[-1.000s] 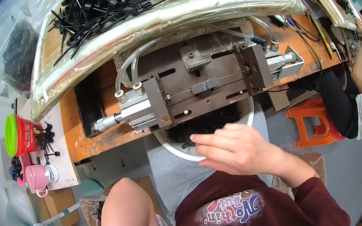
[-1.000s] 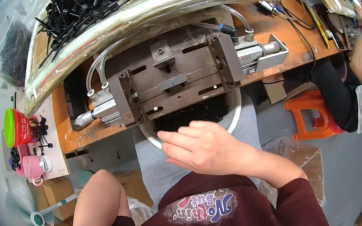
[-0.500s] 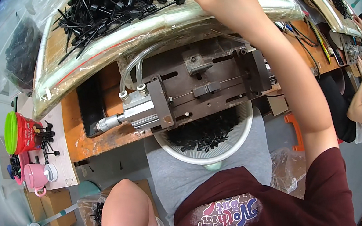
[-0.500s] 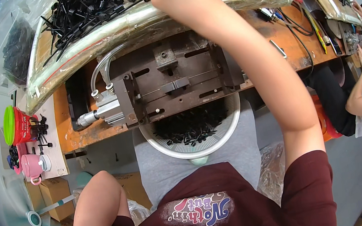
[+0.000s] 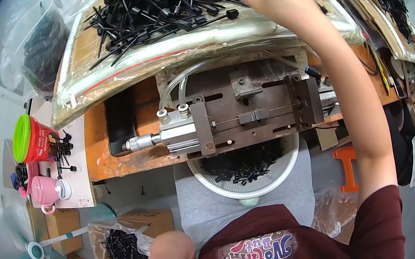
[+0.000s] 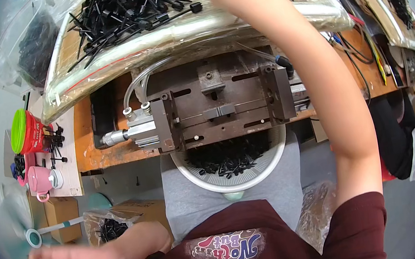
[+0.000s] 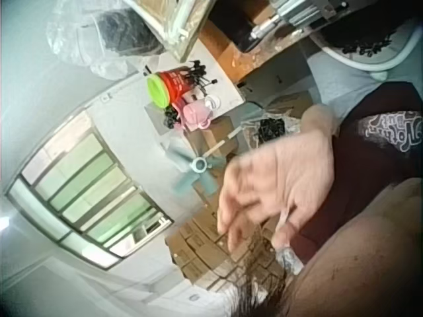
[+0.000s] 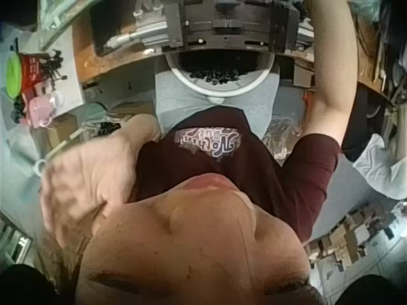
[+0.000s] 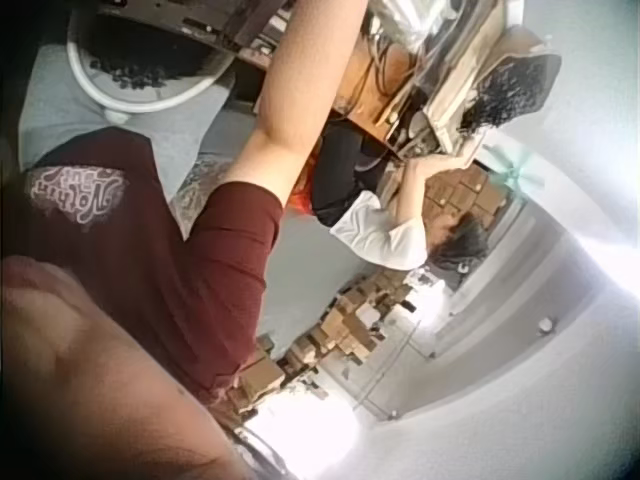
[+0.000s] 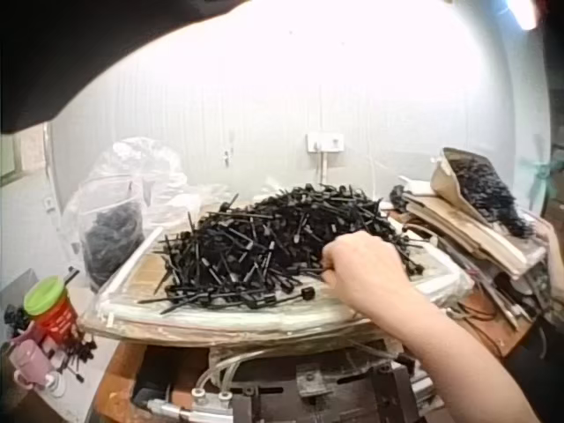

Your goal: Assembling small black plastic cable connectors using a specialized manual press machine.

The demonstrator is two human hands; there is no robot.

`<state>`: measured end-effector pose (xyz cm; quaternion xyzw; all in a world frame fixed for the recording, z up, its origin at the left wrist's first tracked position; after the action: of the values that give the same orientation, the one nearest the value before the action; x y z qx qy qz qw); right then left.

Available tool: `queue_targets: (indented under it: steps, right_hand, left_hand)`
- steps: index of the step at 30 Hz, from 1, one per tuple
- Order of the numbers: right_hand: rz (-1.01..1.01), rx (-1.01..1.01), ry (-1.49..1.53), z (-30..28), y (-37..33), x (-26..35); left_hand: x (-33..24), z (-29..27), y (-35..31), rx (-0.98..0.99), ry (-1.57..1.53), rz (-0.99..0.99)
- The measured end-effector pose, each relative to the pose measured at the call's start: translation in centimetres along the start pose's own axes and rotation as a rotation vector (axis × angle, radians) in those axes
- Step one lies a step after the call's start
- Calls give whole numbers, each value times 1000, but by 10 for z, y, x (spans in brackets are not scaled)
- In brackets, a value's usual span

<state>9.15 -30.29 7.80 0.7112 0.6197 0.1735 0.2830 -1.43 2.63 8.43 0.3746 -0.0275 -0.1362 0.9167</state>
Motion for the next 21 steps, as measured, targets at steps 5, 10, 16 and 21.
queue_targets:
  steps: [5, 10, 16, 21]
  right_hand:
    - [92, 14, 482, -49, -52, -12]
    - [134, 393, 1082, -80, -115, 24]
    - [493, 131, 1289, -67, -165, 52]
    - [-244, -500, 1872, -119, -196, 62]
  left_hand:
    - [42, -41, -60, 718, 198, -746]
    - [50, -25, -94, 942, 106, -1262]
    - [41, -27, -96, 1070, 96, -1084]
    - [41, -30, -89, 1046, 316, -904]
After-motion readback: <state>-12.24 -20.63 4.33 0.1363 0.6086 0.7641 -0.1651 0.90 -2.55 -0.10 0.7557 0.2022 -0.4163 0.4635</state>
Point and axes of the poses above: each hand's wrist, its own y-axis towards the middle knuckle, its own z-axis out of the palm, x = y × z, the point moved 2 cm from there along y, towards the middle knuckle, and after that the axes turned 4 degrees about -x, right-handed, at the moved point
